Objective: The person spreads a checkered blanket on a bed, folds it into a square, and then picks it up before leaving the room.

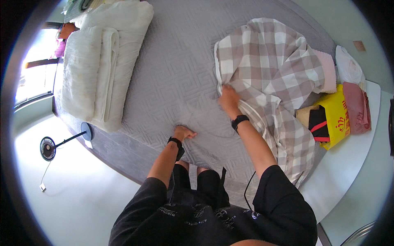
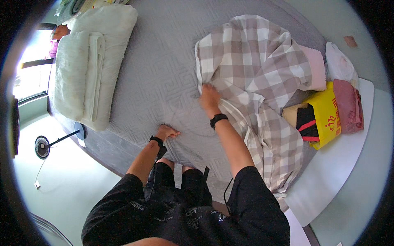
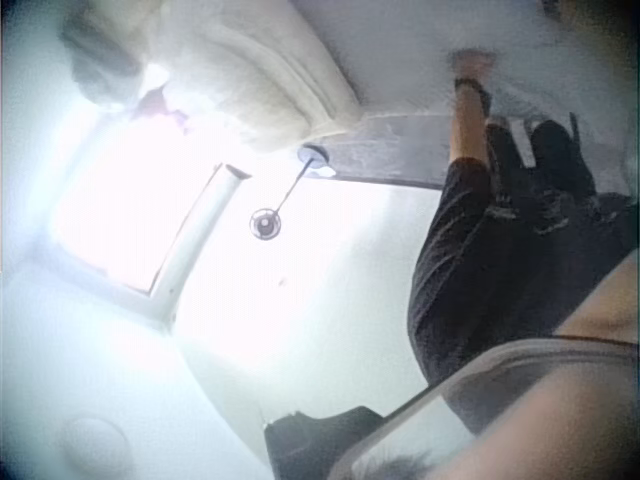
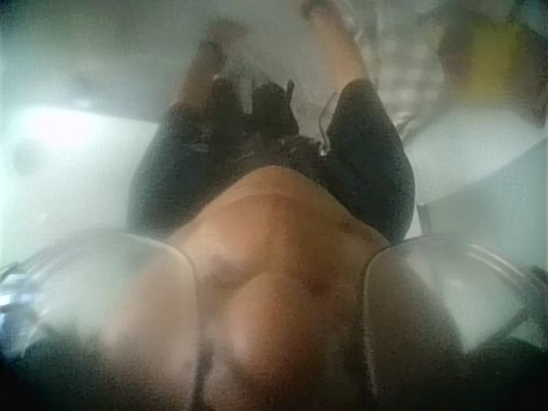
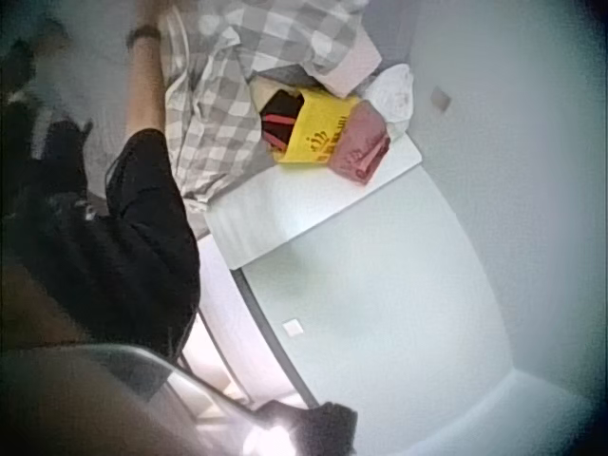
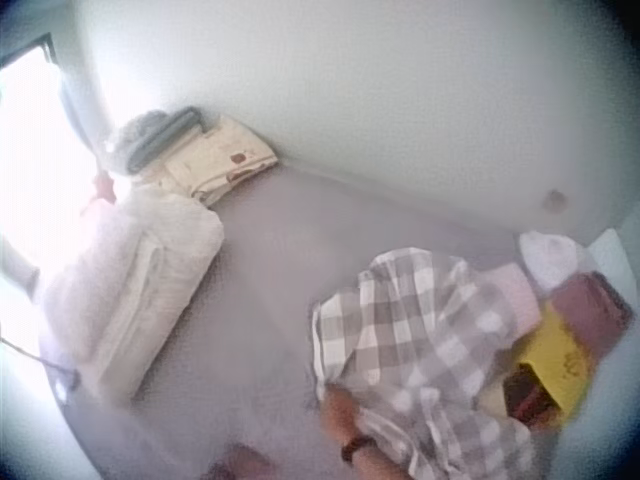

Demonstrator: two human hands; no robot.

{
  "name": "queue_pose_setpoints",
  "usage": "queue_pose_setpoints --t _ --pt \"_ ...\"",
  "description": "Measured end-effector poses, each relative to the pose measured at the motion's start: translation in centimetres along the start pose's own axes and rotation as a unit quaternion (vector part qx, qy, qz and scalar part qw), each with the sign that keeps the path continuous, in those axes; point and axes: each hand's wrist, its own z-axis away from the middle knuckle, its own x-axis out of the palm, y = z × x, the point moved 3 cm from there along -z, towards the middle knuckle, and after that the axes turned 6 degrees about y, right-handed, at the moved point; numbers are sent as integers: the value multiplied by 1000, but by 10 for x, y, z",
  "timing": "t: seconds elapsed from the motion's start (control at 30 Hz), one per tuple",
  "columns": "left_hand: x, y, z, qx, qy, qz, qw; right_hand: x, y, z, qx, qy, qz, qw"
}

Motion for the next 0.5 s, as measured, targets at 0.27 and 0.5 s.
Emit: queue_pose_setpoints --t 0.27,0.5 --pt "-10 -14 -4 104 -93 77 987 -50 -74 169 -45 -186 -118 974" --pt "18 33 65 -109 -448 390 797 -108 -115 287 28 -94 -256 962"
